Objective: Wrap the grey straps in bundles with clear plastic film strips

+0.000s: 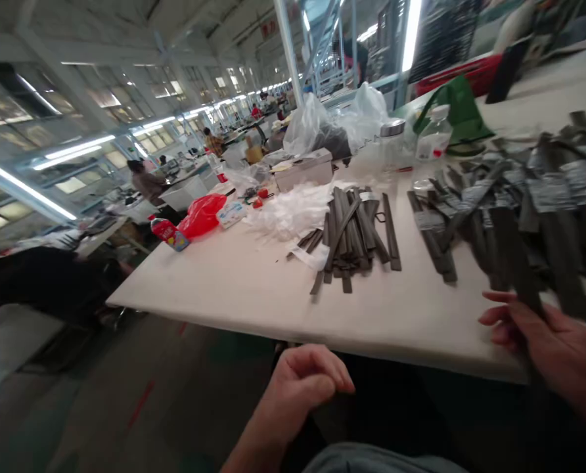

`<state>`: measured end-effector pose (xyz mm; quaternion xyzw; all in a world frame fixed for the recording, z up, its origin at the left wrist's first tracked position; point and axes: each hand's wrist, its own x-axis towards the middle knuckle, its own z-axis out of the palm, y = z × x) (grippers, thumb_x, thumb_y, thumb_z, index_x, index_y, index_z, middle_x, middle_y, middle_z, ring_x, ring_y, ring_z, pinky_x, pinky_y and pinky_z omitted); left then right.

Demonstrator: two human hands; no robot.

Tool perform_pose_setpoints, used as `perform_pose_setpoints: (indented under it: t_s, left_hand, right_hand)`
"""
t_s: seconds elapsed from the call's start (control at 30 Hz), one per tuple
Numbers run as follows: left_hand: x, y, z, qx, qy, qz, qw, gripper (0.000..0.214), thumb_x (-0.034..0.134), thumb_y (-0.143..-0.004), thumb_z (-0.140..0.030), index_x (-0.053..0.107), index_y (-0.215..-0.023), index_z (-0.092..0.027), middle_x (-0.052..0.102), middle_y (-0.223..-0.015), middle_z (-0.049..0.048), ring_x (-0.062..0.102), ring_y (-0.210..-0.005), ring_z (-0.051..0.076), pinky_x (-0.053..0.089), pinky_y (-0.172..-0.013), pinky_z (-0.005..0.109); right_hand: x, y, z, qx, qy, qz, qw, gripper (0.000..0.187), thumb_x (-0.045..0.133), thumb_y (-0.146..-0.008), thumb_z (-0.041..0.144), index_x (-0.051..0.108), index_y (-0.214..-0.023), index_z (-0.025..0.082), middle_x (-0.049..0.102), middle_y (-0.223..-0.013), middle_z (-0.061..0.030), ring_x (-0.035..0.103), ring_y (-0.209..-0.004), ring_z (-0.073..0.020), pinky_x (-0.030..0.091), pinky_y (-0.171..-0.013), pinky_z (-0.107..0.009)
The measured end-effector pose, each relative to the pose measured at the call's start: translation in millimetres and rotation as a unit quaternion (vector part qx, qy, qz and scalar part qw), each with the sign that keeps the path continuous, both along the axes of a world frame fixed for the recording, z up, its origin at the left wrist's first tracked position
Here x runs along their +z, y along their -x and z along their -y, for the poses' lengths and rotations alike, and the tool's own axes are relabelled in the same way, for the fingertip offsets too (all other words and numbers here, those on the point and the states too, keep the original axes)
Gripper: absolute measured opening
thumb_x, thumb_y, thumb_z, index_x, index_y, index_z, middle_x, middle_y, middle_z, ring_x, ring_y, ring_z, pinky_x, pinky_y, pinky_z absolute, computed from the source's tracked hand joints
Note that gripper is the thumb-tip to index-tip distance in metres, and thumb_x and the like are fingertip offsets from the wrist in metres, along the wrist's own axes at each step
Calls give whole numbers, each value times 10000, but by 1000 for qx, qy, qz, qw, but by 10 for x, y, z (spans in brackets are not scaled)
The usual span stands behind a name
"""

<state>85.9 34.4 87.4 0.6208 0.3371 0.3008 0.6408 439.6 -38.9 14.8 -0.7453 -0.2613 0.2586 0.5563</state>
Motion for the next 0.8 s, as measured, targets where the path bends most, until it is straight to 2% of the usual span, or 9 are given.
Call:
perform_pose_setpoints:
  t_s: [0.1,0.2,0.3,0.37,0.47,0.57,0.63,0.7,0.8]
  left_hand:
    - [-98,-48,-378,46,-26,-73,996,189,691,-764,-365,666,-714,-185,664,-716,22,583,-687,159,460,-677,282]
    - [-178,-116,-787,86,-169,-164,968,181,640,-810,-349,665,-736,-185,659,-718,9,597,-718,166,465,-710,286]
    - [-249,-256,-1202,77,-352,-211,909,117,602,-841,-278,686,-862,-200,702,-909,42,627,-893,191,464,-862,324]
    - [-298,-403,-1470,60,-436,-251,862,172,601,-839,-233,680,-988,-197,694,-1045,74,611,-1003,204,440,-939,353]
    - [-348,-648,-1801,35,-508,-327,796,350,684,-775,-240,646,-1115,-167,636,-1201,128,554,-1131,251,405,-993,400]
    - [-345,-836,-1995,8,-524,-393,756,281,737,-723,-255,699,-988,-168,676,-1093,132,582,-1065,274,419,-940,411]
    - [-307,-909,-2056,-3,-521,-413,747,96,715,-744,-240,723,-819,-182,708,-900,103,619,-945,257,428,-887,398]
    - [-236,-947,-2084,3,-517,-405,754,73,683,-775,-244,722,-738,-193,708,-801,76,632,-864,233,430,-856,377]
    - [-77,-969,-2084,66,-473,-342,809,178,615,-831,-306,732,-744,-204,710,-776,41,636,-786,198,446,-784,328]
  right_hand:
    - [-38,-2,28,-3,19,26,999,656,524,-718,767,646,-1038,209,678,-804,-123,560,-524,-167,470,-535,-329]
    - [-45,9,29,-5,38,46,998,626,493,-753,750,647,-1038,214,680,-794,-117,565,-527,-171,471,-563,-344]
    - [6,41,9,-8,33,54,998,653,480,-745,765,643,-1030,201,675,-774,-116,558,-520,-170,471,-552,-341]
    - [50,69,-3,-10,24,52,998,672,487,-726,778,641,-1019,193,669,-762,-114,552,-510,-167,470,-532,-333]
    - [86,96,-7,-5,13,44,999,695,505,-696,796,637,-1012,190,665,-748,-104,549,-500,-161,472,-514,-320]
    - [83,97,0,-3,5,36,999,730,511,-672,815,632,-1018,184,662,-750,-94,551,-502,-155,469,-504,-304]
    - [77,91,6,0,2,32,999,738,510,-669,820,627,-1019,181,661,-748,-93,553,-506,-153,466,-500,-297]
    - [70,84,11,4,-2,33,999,738,510,-662,825,624,-1005,182,659,-738,-92,548,-503,-152,464,-493,-296]
    - [51,71,14,9,-4,34,999,728,509,-659,828,625,-984,187,657,-726,-91,542,-493,-151,466,-494,-298]
